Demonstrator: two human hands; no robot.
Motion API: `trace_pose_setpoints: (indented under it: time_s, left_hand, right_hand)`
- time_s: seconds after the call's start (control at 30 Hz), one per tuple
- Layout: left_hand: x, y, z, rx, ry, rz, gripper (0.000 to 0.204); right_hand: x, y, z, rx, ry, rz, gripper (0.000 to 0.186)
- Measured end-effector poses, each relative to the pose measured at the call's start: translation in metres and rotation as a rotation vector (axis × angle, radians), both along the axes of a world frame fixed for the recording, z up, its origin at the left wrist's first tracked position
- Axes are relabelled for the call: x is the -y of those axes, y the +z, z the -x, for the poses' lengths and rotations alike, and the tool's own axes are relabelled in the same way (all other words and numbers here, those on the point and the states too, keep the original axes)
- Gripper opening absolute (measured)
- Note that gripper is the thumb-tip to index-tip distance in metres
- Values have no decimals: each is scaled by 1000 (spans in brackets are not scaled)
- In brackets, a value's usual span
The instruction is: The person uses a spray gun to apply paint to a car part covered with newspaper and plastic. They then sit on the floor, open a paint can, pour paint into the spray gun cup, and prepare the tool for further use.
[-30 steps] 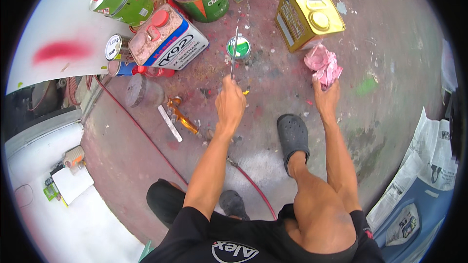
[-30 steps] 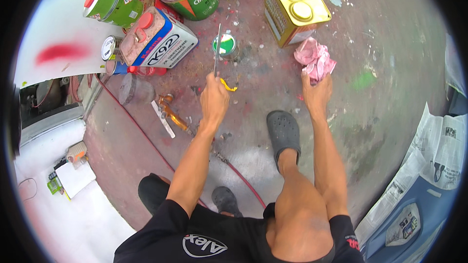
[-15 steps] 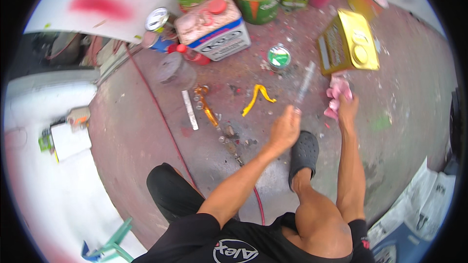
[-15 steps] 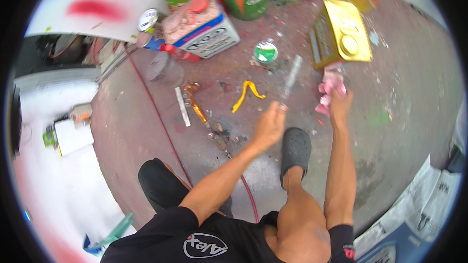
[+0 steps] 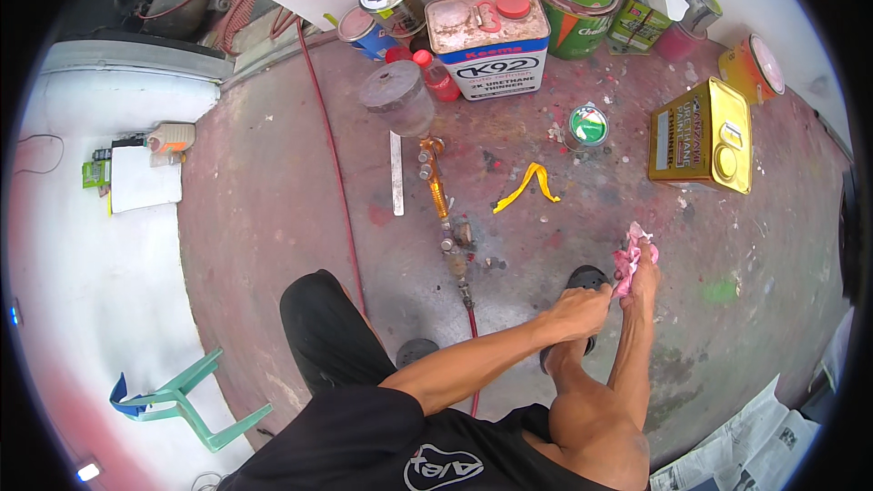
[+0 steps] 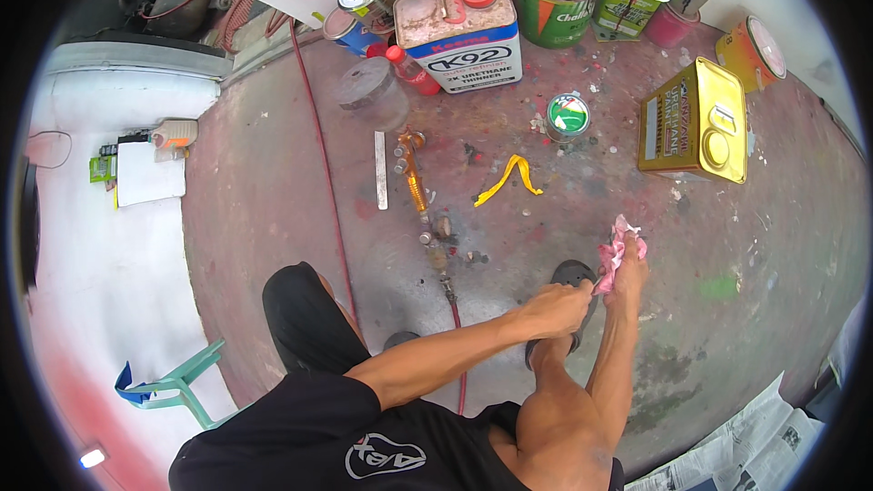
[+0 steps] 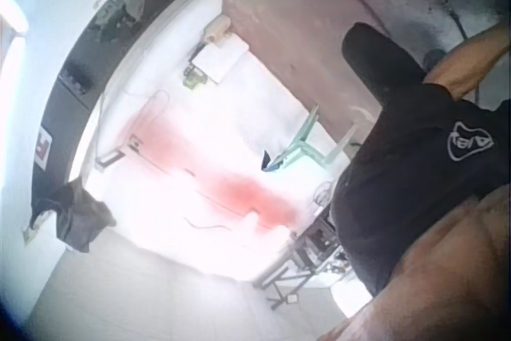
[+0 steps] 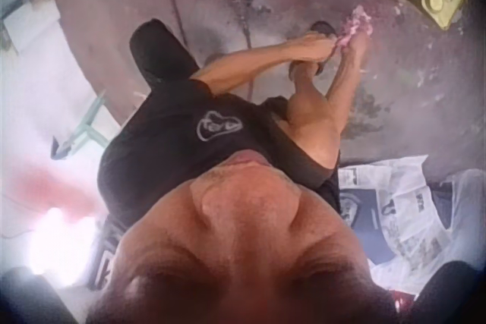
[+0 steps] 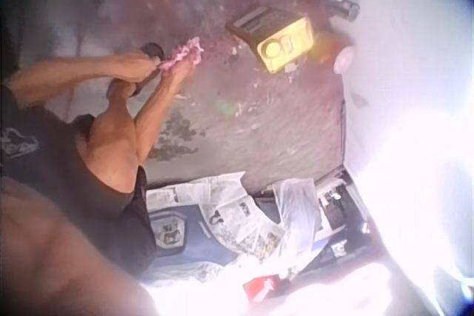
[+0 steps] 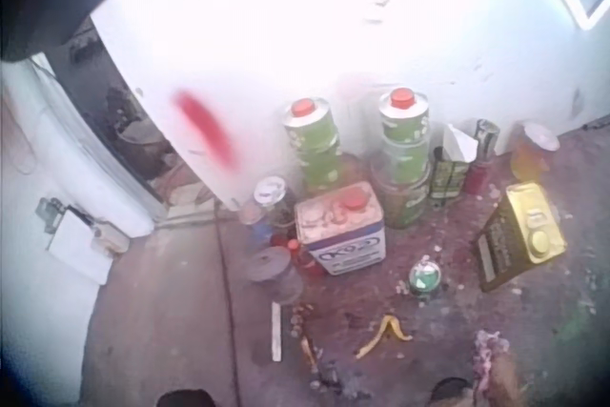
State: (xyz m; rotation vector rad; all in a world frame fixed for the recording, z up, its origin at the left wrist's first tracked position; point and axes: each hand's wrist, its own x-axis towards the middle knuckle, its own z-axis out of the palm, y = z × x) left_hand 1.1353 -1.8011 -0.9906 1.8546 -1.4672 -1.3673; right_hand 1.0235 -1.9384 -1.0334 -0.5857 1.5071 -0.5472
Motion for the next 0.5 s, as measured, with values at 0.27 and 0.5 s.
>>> trace_pose_setpoints:
  time_s: [0.27,0.5]
  left_hand:
    - [-80,26,-42,-289,247,-27,36]
    - [-70,10,-90,-630,613,-31,45]
  right_hand:
    - [99,-53,86,-935,154,919,50]
    - [0,46,-25,-184,535,508,59]
